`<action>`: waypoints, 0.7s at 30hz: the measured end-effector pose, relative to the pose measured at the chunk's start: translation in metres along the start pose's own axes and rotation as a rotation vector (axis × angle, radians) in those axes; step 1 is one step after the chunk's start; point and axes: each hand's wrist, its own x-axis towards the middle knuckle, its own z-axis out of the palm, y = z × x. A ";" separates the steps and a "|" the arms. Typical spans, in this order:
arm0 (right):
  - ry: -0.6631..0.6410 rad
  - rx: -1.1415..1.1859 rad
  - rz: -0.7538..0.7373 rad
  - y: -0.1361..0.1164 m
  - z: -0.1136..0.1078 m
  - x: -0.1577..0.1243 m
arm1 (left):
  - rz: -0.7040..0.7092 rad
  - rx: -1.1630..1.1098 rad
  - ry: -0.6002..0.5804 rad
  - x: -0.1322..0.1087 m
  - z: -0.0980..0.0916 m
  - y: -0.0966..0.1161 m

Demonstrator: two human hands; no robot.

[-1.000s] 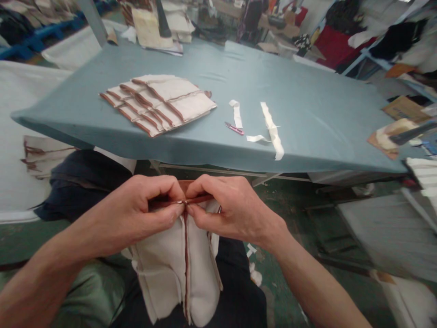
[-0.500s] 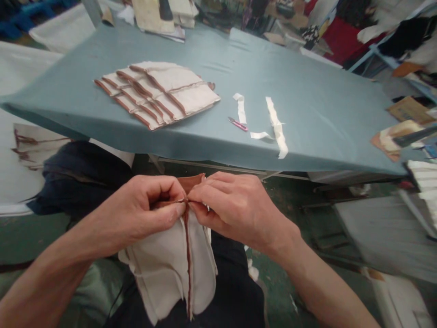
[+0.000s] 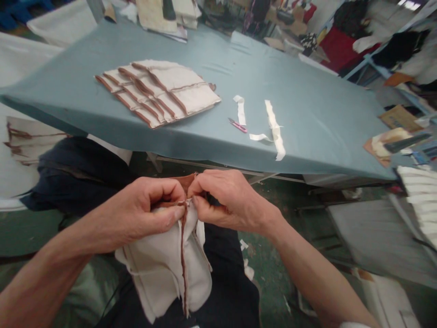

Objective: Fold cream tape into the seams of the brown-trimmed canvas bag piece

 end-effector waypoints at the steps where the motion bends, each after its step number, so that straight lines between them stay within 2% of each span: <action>1: -0.013 0.068 0.025 0.001 0.001 0.000 | 0.015 0.021 -0.006 0.000 -0.001 -0.001; 7: -0.053 0.303 0.188 -0.005 0.000 0.004 | 0.145 0.269 0.044 0.001 -0.006 0.002; 12: -0.006 0.263 0.217 -0.011 -0.006 0.005 | 0.255 0.498 0.160 0.001 -0.005 0.019; 16: 0.033 0.234 0.181 -0.014 -0.010 -0.001 | 0.272 0.433 0.139 0.003 0.000 0.025; 21: 0.053 0.273 0.244 -0.014 -0.008 -0.006 | 0.246 0.313 0.159 0.006 0.003 0.015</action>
